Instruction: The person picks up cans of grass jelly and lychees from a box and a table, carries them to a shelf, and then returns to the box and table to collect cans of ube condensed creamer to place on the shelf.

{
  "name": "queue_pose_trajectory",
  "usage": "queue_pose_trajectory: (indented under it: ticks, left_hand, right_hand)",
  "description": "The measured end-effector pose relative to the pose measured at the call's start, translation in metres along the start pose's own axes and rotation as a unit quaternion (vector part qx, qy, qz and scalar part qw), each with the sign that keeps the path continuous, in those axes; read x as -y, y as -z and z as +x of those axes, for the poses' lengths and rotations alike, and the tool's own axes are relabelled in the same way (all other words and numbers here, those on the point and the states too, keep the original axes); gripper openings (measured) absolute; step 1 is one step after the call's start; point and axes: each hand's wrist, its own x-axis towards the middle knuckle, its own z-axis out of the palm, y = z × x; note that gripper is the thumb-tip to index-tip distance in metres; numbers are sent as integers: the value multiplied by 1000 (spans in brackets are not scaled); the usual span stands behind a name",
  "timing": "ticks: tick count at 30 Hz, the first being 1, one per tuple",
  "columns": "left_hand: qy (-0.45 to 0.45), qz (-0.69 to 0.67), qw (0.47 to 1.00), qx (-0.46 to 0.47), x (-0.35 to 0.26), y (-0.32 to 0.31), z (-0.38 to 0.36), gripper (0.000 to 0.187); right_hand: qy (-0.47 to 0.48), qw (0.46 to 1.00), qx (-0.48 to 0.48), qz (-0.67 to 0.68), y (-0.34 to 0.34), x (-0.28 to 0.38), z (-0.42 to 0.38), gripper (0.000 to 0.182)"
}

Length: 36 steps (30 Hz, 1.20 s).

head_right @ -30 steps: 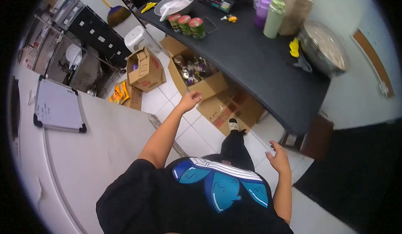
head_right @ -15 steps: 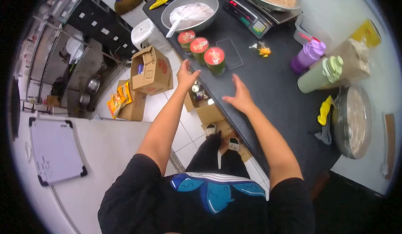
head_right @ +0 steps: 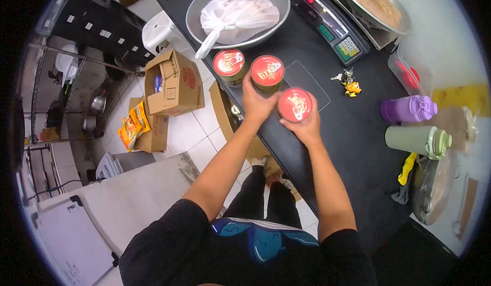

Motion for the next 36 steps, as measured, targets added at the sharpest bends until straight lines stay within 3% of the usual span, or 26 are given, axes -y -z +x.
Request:
queue_pose_trajectory:
  ticks: [3,4,7,11,13,16,18,22,25,29,31,34,36]
  left_hand:
    - [-56,51,997,-27,-13,-5,9,100]
    - [-9,-15,1000,-13,-13,-9,13,102]
    - [-19,-18,999,30,-3,-10,31,104]
    - [-8,-111,976,185,21,48,6,102]
    - [77,-190,944,260,33,103,-16,104]
    - [39,-131,932,334,36,166,-3,103]
    - [-25,-56,929,365,44,184,22,100]
    - [-37,-116,904,410,70,186,70,101]
    - [79,-293,843,445,67,171,94,105]
    - [-17,-290,812,506,102,154,112,107]
    - [-5,-348,812,469,107,150,108,111]
    - [22,-407,812,416,109,153,91,118]
    - [47,-416,820,390,98,163,67,124]
  right_hand:
    - [-19,999,35,-9,12,7,-20,98]
    - [-17,999,47,-12,15,10,-29,98]
    - [-26,997,78,2,16,17,-49,99]
    - [-21,993,119,3,23,15,-47,101]
    - [-34,986,163,27,27,21,-31,100]
    - [-78,966,238,60,21,26,3,96]
    - [-34,950,306,43,8,25,36,97]
    - [59,893,445,-36,-19,25,103,106]
    - [114,866,484,-45,-39,23,133,107]
    - [162,850,501,-2,-62,9,151,108]
    - [133,849,511,9,-66,0,151,111]
    - [191,861,469,44,-81,1,133,113]
    - [175,864,463,89,-81,12,112,114]
